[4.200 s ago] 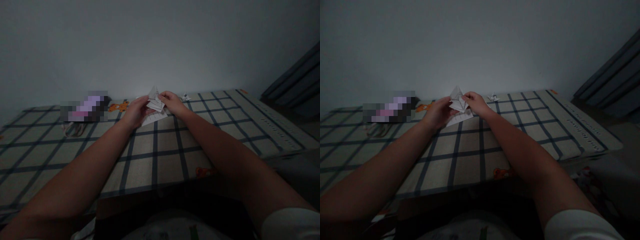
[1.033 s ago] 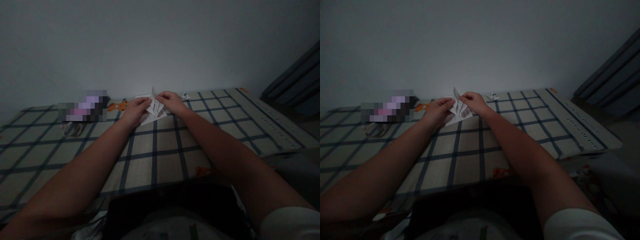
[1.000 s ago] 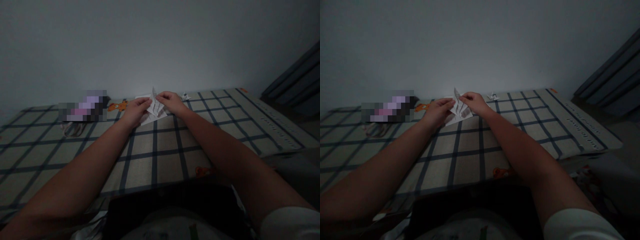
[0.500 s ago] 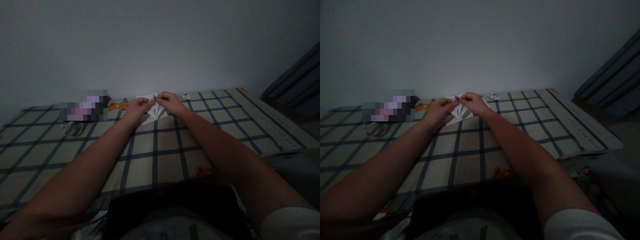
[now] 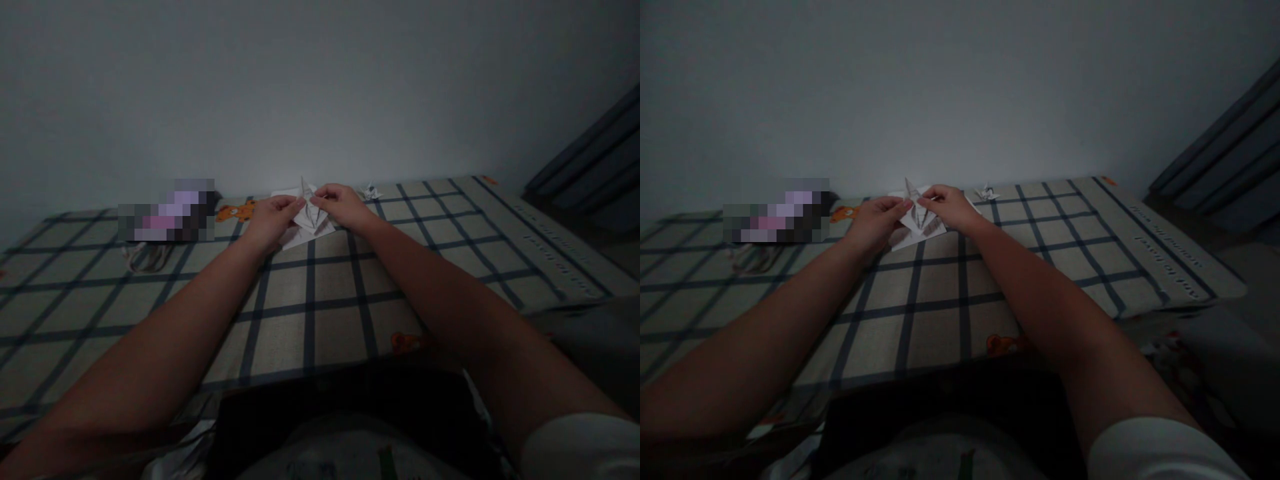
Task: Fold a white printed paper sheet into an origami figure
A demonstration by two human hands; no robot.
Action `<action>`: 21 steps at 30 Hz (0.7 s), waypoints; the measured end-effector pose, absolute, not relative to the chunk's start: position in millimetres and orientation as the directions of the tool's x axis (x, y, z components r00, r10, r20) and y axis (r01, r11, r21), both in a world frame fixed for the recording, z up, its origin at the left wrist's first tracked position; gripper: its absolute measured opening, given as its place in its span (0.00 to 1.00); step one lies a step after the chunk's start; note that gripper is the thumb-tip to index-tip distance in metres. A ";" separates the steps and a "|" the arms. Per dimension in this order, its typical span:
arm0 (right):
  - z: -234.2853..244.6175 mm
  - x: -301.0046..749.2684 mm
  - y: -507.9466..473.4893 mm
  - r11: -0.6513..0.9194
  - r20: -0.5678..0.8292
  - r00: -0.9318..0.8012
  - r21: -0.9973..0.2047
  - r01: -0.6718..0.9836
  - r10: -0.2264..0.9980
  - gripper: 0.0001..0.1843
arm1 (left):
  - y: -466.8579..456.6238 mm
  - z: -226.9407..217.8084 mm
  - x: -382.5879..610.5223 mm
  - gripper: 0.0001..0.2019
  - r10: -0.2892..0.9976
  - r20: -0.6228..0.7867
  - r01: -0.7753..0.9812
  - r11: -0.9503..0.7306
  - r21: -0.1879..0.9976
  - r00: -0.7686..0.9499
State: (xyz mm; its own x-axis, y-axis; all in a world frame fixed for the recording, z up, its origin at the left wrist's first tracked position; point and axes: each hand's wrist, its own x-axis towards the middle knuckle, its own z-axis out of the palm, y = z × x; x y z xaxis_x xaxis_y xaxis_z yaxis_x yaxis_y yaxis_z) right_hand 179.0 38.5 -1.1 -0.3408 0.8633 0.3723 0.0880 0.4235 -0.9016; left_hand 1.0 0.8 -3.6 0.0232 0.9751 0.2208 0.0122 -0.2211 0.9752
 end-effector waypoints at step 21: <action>6.3 178.0 31.4 0.366 0.334 -0.344 -0.930 0.031 0.877 0.07 | 2.2 -9.3 2.2 0.16 0.993 0.095 -0.048 -0.092 0.995 0.064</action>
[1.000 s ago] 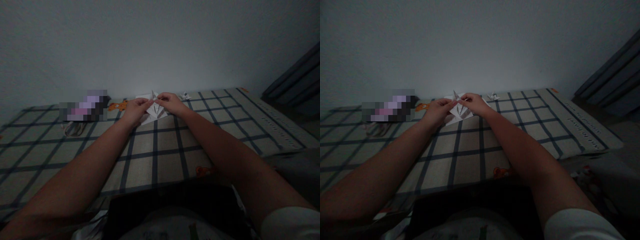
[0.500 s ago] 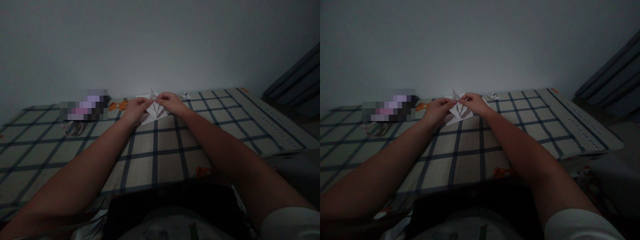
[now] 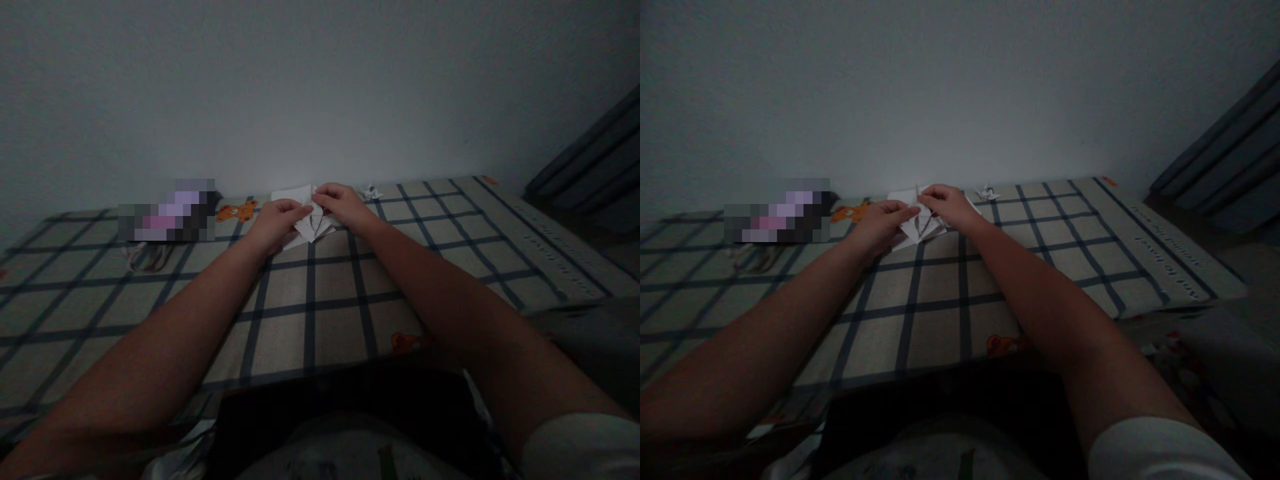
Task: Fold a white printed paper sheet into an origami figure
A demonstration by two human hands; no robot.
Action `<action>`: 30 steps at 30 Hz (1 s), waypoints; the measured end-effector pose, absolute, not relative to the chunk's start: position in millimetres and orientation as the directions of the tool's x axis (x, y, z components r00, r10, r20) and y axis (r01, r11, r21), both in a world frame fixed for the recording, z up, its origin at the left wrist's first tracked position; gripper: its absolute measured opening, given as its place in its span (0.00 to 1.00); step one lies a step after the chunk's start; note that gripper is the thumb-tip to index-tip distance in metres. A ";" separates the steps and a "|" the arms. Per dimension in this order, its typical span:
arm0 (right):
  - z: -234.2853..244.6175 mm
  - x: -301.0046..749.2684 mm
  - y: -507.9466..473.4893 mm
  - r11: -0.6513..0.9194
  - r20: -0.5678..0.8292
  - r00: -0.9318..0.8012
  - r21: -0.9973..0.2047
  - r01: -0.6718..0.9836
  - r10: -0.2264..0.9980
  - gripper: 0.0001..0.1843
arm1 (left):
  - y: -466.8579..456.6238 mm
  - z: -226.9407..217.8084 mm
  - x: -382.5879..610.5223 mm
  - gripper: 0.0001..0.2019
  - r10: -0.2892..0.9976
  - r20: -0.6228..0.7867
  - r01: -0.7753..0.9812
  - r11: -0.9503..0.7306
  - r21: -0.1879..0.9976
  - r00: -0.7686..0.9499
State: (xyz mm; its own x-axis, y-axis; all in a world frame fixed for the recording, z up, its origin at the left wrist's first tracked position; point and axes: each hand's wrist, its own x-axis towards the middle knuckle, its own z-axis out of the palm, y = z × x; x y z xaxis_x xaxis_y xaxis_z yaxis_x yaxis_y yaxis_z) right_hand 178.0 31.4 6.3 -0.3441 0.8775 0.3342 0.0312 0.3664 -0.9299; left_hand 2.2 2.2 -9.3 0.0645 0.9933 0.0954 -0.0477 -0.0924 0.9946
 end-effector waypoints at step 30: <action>6.8 178.8 32.4 0.421 0.383 -0.301 -0.904 0.069 0.873 0.10 | -4.6 -7.0 5.6 0.21 0.976 0.153 0.004 -0.155 0.988 0.153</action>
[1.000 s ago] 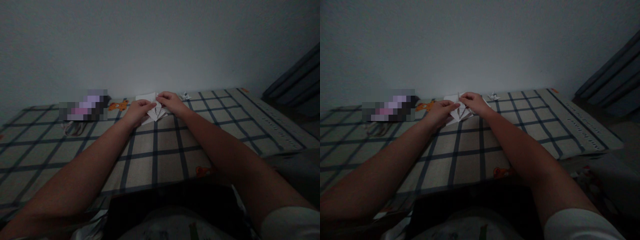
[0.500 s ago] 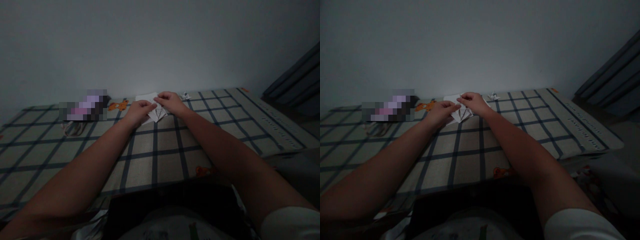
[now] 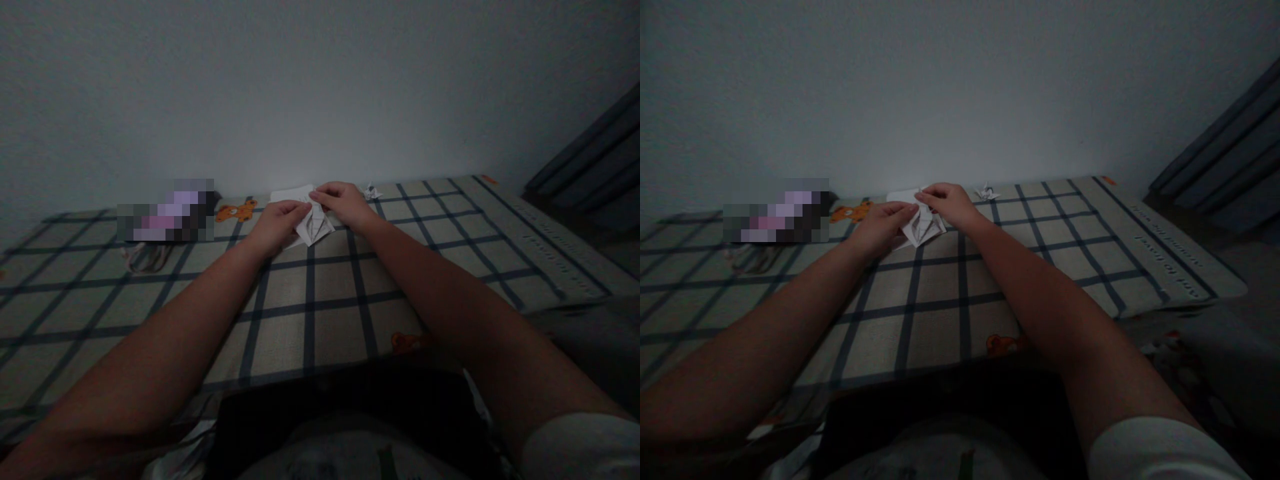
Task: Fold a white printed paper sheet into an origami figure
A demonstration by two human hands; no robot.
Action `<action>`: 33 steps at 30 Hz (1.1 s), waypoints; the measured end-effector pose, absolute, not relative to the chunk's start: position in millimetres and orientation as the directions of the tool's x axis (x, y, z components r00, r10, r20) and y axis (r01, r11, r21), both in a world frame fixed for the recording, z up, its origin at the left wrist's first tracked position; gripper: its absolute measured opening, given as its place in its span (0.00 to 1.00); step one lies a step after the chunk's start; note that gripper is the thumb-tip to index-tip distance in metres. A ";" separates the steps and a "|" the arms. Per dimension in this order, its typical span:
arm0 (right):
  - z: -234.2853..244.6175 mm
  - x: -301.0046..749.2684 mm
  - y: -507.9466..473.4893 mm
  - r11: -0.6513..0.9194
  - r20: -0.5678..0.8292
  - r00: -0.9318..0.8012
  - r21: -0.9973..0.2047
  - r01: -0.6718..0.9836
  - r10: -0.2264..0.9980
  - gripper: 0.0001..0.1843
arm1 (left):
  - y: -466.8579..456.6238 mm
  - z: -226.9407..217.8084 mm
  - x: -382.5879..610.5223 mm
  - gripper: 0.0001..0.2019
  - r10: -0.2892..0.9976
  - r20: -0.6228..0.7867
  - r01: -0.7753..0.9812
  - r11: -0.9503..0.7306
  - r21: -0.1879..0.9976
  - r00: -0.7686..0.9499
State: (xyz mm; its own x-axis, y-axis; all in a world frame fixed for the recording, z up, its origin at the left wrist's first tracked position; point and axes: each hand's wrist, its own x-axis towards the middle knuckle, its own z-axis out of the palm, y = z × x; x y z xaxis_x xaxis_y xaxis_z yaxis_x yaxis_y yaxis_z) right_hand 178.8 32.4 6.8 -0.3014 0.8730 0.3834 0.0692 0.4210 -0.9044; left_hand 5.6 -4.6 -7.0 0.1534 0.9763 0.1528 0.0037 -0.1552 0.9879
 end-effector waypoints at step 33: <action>5.5 184.0 37.2 0.315 0.328 -0.351 -0.944 -0.095 0.877 0.07 | -7.5 -1.0 -0.7 0.16 0.961 0.246 0.304 -0.274 0.913 0.128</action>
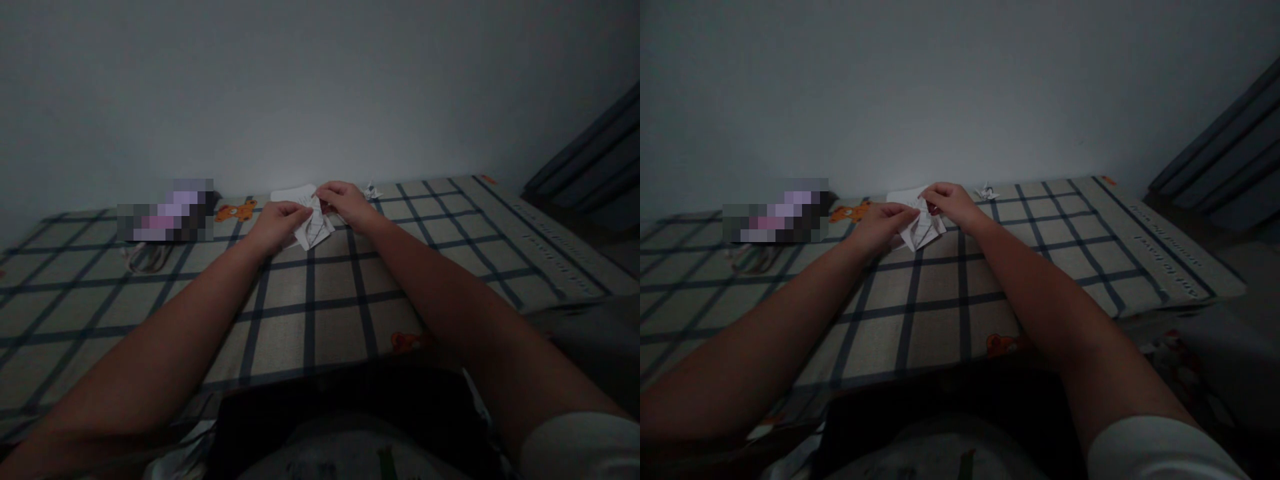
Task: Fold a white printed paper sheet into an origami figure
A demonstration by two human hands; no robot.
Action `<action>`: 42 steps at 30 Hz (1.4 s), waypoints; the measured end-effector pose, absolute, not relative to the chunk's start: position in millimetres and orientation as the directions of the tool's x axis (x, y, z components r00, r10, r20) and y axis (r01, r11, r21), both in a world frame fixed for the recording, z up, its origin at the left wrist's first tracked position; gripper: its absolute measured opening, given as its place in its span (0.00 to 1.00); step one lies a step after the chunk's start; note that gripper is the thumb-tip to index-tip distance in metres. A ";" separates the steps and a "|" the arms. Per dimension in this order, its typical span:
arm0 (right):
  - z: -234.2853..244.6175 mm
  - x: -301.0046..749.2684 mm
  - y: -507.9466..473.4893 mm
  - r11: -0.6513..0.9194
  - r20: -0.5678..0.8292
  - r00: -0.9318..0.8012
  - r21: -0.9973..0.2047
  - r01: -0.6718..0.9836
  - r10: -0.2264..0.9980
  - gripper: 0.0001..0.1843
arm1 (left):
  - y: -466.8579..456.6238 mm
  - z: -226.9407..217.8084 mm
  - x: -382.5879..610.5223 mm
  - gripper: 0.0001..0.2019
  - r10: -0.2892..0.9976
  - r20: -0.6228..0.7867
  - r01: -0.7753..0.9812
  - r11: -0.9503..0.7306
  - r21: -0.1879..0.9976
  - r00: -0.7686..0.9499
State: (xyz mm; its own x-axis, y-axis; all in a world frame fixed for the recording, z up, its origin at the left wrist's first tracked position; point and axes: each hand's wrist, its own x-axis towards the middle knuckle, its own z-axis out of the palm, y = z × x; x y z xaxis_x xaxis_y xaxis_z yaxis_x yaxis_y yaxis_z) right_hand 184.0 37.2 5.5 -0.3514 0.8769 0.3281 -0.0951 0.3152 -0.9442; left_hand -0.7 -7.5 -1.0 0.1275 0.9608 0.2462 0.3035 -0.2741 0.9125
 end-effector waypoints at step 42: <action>9.2 187.6 35.8 0.285 0.267 -0.368 -0.959 -0.007 0.891 0.14 | -7.5 0.0 -2.2 0.18 0.942 0.300 0.461 -0.335 0.822 0.150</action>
State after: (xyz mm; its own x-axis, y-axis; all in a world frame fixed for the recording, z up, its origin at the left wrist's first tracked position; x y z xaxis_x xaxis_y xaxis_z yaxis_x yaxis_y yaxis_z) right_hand 187.6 35.8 9.2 -0.3677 0.8907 0.2672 -0.0068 0.2848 -0.9586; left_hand -2.2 -7.5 0.0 0.1499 0.9422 0.2997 0.4608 -0.3348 0.8219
